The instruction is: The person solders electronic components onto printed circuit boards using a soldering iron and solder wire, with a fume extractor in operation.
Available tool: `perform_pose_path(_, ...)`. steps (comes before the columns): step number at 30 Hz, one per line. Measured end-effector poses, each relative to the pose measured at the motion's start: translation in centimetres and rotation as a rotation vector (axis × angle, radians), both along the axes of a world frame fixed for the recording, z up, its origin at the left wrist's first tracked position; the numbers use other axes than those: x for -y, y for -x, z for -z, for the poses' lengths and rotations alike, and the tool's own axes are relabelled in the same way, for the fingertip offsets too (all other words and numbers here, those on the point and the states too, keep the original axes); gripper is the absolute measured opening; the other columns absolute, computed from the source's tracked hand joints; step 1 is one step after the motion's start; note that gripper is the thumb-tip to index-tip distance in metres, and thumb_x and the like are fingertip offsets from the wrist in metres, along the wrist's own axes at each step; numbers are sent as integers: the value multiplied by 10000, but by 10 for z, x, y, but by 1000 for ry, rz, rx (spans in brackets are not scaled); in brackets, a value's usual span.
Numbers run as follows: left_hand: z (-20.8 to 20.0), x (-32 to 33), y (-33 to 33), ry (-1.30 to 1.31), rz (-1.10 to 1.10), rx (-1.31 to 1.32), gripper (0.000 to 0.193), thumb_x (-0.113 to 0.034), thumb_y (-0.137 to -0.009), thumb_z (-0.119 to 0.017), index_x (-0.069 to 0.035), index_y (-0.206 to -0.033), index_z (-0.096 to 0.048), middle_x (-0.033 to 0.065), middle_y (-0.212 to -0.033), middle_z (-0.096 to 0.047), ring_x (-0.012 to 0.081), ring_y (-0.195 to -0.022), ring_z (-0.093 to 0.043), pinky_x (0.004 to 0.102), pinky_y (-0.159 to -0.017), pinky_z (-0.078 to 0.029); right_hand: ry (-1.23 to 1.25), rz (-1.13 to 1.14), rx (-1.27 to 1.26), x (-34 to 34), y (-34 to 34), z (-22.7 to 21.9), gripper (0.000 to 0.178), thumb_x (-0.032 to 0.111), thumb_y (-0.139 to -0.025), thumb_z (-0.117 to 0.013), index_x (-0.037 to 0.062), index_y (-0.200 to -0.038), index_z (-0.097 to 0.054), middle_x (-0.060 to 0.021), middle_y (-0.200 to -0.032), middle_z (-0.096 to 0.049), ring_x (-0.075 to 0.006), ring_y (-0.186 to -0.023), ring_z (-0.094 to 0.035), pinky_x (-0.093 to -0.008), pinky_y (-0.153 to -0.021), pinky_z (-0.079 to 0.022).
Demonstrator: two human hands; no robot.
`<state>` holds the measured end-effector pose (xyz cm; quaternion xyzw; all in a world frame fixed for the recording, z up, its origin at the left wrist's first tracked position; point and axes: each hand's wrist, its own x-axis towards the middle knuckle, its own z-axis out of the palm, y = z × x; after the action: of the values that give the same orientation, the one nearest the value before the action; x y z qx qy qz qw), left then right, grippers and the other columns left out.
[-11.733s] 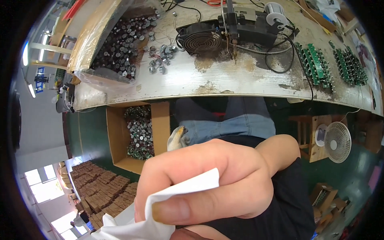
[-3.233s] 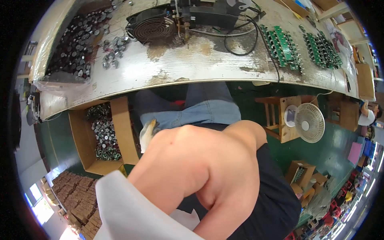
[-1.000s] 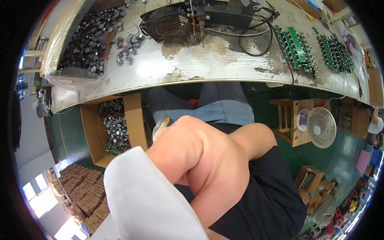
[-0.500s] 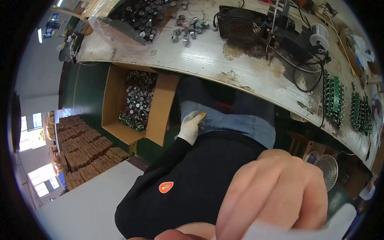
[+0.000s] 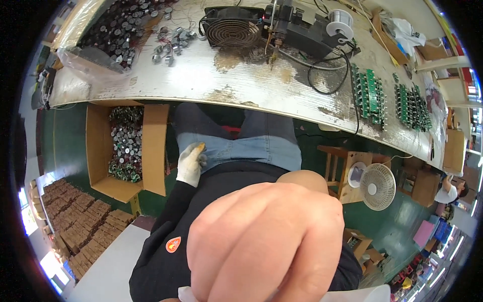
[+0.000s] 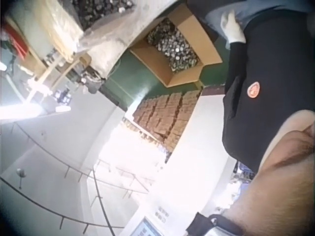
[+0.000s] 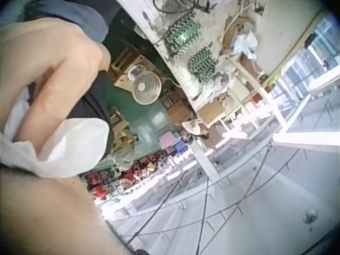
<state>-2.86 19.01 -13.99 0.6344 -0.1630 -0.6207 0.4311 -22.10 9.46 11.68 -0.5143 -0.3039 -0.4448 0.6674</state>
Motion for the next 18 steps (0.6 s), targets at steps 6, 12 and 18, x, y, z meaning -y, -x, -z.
perform_pose_path(6,0,2,-1,-3,11,-21,352,-241,-862,-604,33,-1081,-572,13,-689,-530,82,-590,-488,212,-538,-387,95,53,-87,5,5,-8,126,112,-874,-576,16,-864,-657,-150,-884,-640,-252,-766,-625,-301,-640,-483)
perform_pose_path(12,5,-1,-2,-5,22,-5,375,-252,-861,-605,28,-1103,-552,39,-790,-571,92,-591,-507,227,-533,-383,234,390,-129,-13,13,2,76,9,-828,-622,-14,-899,-635,-127,-889,-644,-210,-781,-638,-266,-626,-478)
perform_pose_path(18,7,1,0,-5,-40,-22,247,-202,-837,-641,-8,-984,-603,9,-712,-550,84,-572,-491,218,-503,-385,-239,500,-520,-35,15,48,223,25,-784,-612,-14,-1001,-584,-147,-945,-649,-263,-821,-650,-351,-702,-531)
